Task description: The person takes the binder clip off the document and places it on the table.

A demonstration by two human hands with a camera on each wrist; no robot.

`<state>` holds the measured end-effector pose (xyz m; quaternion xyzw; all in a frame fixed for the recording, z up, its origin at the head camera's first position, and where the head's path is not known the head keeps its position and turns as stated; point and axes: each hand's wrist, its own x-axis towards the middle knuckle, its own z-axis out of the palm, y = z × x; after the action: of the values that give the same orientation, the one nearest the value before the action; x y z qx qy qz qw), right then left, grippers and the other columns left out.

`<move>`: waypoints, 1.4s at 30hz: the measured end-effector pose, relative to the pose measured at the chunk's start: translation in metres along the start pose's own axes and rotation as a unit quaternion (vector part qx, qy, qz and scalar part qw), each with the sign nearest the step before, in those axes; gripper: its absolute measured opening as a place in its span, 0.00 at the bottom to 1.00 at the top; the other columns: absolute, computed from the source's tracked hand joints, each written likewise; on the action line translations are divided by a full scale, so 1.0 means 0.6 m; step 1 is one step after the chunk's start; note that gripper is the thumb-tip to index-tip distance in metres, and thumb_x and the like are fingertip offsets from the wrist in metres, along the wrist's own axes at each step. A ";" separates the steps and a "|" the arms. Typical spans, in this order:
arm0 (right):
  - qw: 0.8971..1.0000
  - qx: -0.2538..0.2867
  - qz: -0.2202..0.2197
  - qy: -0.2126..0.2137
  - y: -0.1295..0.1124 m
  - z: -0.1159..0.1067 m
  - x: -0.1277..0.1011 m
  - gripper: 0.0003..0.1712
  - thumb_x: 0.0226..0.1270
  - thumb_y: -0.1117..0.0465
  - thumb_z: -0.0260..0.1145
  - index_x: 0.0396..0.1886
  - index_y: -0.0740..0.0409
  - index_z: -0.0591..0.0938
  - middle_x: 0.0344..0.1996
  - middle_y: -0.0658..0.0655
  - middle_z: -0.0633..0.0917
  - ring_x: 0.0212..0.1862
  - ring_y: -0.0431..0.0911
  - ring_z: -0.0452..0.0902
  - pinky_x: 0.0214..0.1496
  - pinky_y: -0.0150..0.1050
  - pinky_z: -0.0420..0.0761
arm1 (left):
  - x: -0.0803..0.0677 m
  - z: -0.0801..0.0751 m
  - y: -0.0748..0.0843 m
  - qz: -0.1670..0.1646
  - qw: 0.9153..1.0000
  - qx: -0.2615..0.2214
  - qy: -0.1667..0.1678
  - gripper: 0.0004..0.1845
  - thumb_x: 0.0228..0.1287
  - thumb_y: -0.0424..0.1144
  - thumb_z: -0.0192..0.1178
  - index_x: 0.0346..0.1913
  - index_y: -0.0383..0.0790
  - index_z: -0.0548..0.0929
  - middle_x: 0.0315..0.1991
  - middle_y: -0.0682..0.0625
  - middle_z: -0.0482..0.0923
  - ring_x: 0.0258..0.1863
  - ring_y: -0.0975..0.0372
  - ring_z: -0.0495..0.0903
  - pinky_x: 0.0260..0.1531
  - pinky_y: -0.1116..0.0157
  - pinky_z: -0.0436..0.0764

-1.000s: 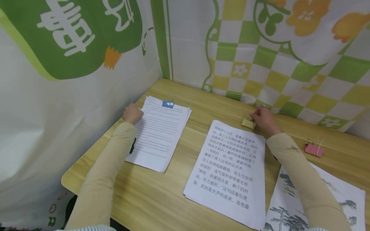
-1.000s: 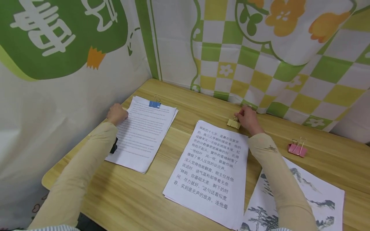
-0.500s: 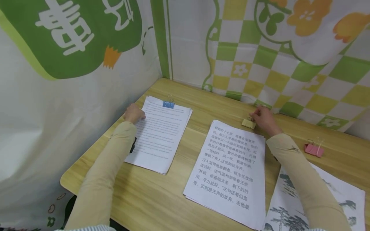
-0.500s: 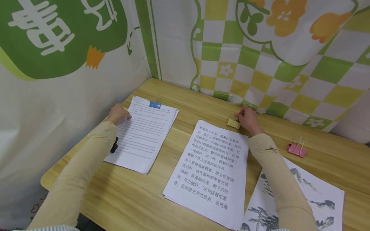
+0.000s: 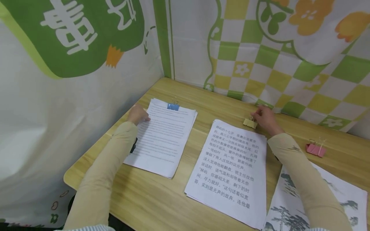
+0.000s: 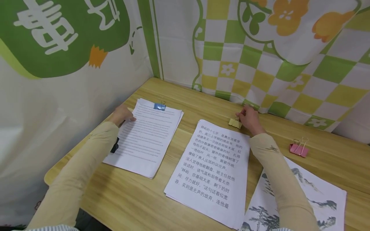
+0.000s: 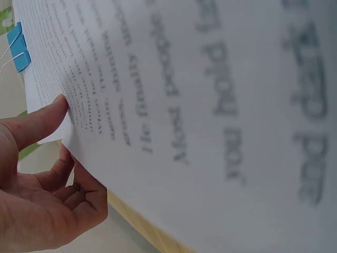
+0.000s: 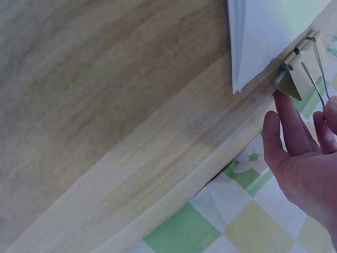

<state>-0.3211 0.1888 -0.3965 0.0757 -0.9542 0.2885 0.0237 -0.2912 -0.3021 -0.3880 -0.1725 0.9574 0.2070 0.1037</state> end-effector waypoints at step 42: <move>1.000 -0.010 0.001 0.000 0.000 0.000 -0.002 0.12 0.69 0.60 0.58 0.33 0.68 0.73 0.32 0.66 0.78 0.30 0.51 0.71 0.26 0.36 0.69 | -0.008 0.026 0.013 0.059 0.996 -0.043 -0.048 0.11 0.55 0.30 0.61 0.25 0.38 0.68 0.20 0.52 0.62 0.20 0.63 0.64 0.22 0.70 0.64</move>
<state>-0.3198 0.1890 -0.3964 0.0745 -0.9572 0.2787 0.0239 -0.2880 -0.2871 -0.3980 -0.1100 0.9500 0.2620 0.1295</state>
